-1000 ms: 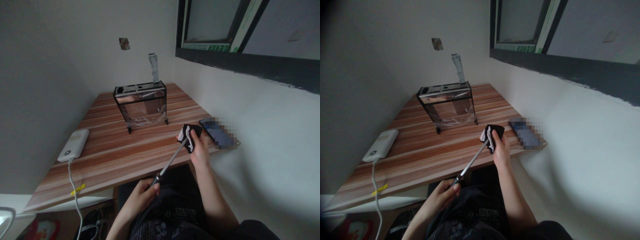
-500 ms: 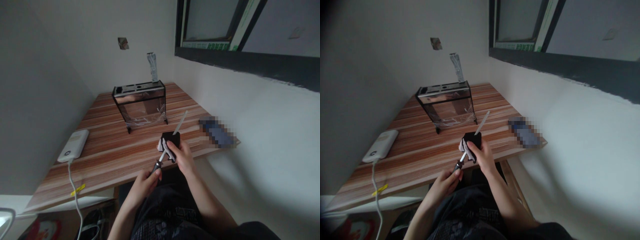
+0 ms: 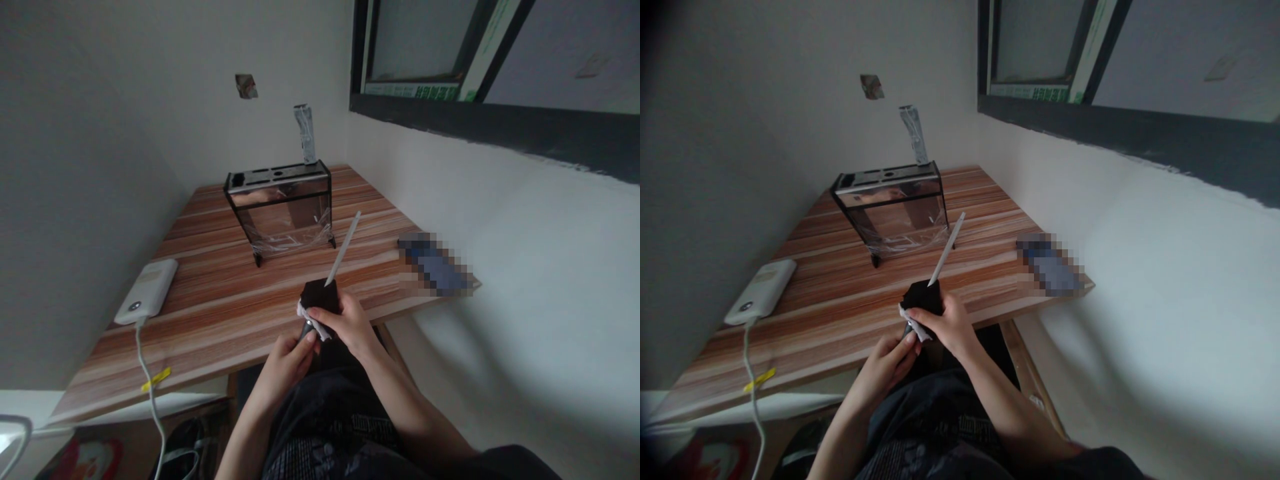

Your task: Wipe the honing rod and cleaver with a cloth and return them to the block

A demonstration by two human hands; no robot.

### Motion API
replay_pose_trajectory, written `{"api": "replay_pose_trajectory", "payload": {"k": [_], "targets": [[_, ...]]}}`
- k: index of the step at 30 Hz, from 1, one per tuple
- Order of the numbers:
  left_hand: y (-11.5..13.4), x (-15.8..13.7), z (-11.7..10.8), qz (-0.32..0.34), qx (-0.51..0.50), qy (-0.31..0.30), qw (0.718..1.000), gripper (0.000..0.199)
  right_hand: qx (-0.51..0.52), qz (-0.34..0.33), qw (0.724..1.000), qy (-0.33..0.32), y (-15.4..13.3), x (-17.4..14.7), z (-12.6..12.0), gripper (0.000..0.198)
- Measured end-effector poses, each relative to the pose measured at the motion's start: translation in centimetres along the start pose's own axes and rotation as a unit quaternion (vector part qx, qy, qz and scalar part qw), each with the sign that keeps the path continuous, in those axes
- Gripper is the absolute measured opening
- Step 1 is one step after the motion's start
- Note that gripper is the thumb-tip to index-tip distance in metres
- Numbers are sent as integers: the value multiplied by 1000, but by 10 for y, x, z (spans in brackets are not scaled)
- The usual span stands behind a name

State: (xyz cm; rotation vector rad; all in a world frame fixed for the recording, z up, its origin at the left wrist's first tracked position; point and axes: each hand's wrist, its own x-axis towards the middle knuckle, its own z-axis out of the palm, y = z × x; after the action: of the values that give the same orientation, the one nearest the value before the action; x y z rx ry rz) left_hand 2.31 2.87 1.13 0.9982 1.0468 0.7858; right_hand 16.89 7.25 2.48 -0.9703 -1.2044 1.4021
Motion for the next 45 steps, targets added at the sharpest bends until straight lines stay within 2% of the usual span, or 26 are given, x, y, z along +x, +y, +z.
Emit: {"api": "replay_pose_trajectory", "payload": {"k": [6, 13, 20, 31, 38, 45], "targets": [[-3, 2, -3, 3, 21, -6, 1000, 55, 10, 15, 1000, 15, 1, 0, 1, 35], [-4, -4, -2, -2, 49, -2, 999, 56, 90, -3, 995, 48, -5, 1, -3, 28], [-10, -13, -5, -37, 58, -26, 997, 58, 109, -60, 985, 121, -8, 9, -24, 26], [-29, -25, -19, -64, 92, -68, 991, 59, 169, -106, 954, 223, -15, 18, -57, 31], [-30, -24, -22, -71, 92, -78, 990, 59, 206, -130, 940, 239, -20, 22, -60, 32], [-22, -22, -15, -75, 104, -61, 990, 61, 237, -126, 940, 212, -25, 21, -53, 32]]}}
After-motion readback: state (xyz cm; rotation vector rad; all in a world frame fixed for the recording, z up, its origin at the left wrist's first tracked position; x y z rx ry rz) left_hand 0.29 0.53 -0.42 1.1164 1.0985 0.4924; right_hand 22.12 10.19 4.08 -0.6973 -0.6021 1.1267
